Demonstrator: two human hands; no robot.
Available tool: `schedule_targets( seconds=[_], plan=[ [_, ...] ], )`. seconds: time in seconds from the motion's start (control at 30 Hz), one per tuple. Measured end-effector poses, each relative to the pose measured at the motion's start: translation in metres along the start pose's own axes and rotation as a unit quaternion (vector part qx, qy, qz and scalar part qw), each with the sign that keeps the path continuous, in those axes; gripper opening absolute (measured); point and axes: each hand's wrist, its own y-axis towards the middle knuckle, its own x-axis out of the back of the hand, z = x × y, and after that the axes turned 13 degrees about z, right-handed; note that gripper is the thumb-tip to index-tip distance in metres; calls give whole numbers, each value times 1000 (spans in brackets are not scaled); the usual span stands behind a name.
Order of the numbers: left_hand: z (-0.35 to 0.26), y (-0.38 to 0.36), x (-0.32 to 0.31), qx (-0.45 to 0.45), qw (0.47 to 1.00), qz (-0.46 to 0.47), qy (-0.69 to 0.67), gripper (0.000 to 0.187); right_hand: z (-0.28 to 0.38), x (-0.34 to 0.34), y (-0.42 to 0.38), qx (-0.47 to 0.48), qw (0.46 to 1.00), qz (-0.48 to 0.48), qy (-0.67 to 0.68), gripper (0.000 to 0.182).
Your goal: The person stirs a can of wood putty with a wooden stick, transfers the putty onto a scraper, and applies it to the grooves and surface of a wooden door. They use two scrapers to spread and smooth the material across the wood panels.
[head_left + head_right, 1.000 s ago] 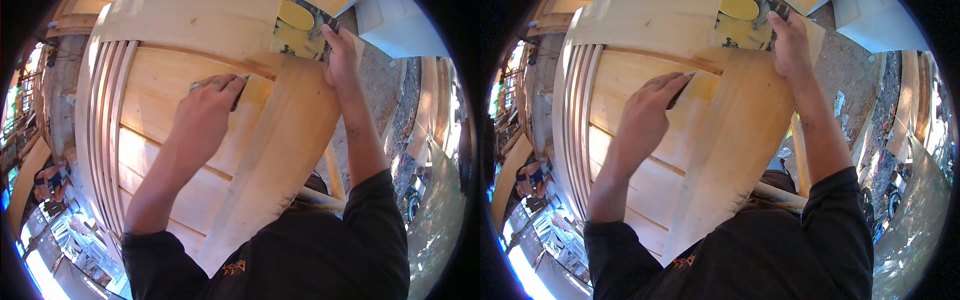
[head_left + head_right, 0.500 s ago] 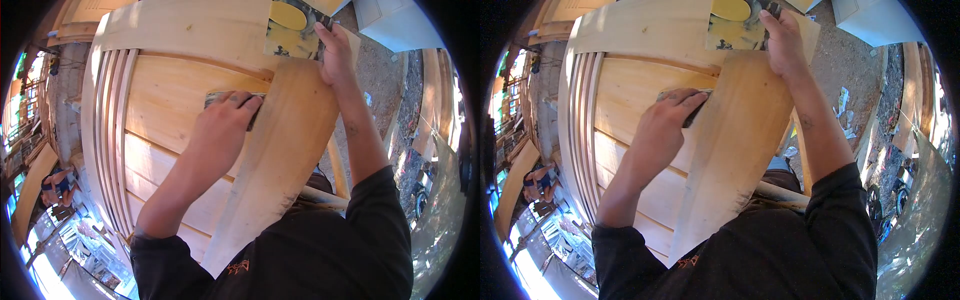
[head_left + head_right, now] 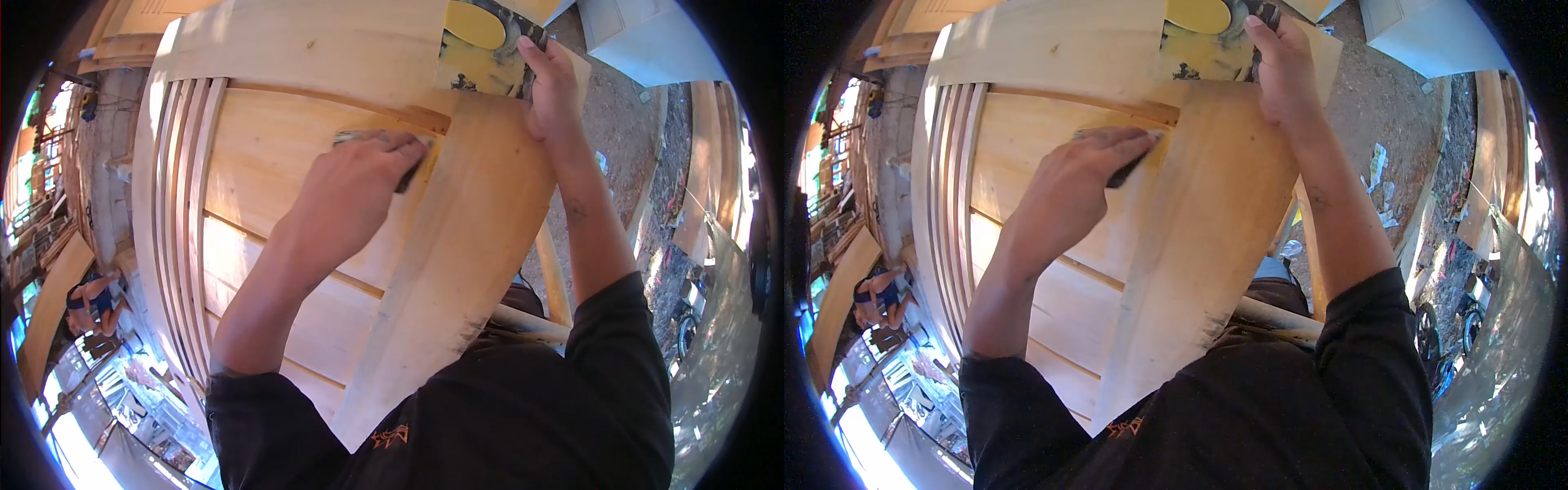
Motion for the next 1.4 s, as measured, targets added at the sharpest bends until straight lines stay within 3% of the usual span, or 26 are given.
schedule_targets(
  seconds=[0.07,0.47,0.5,0.6,0.7,0.8,0.9,1.0,1.1,1.3,1.4],
  plan=[
    [0,0,-5,-40,999,15,33,52,1,1,0,-7,1000,5,19,24],
    [2,-64,7,-10,972,222,74,51,13,-22,-2,5,1000,14,-11,23],
    [-1,-55,17,14,987,154,47,47,12,-18,-2,5,999,22,-22,23],
    [13,-13,16,-34,995,50,77,45,12,-13,0,-13,999,33,1,23],
    [6,2,11,-41,993,81,78,44,13,-17,-2,3,999,7,-43,23],
    [4,-8,22,-37,979,184,77,43,14,-19,-4,-5,999,1,-39,23],
    [15,-9,25,-70,986,145,52,41,13,-18,-1,-5,999,-4,-33,22],
    [10,7,35,-11,988,139,70,40,12,-16,1,-7,1000,14,-13,23],
    [10,14,28,-34,989,119,85,39,14,-20,-1,-4,999,0,-41,23],
    [9,-19,20,-47,974,211,73,41,10,-18,1,21,1000,9,-14,23],
    [16,-18,26,-58,983,166,53,42,13,-19,0,11,1000,18,-16,23]
  ],
)
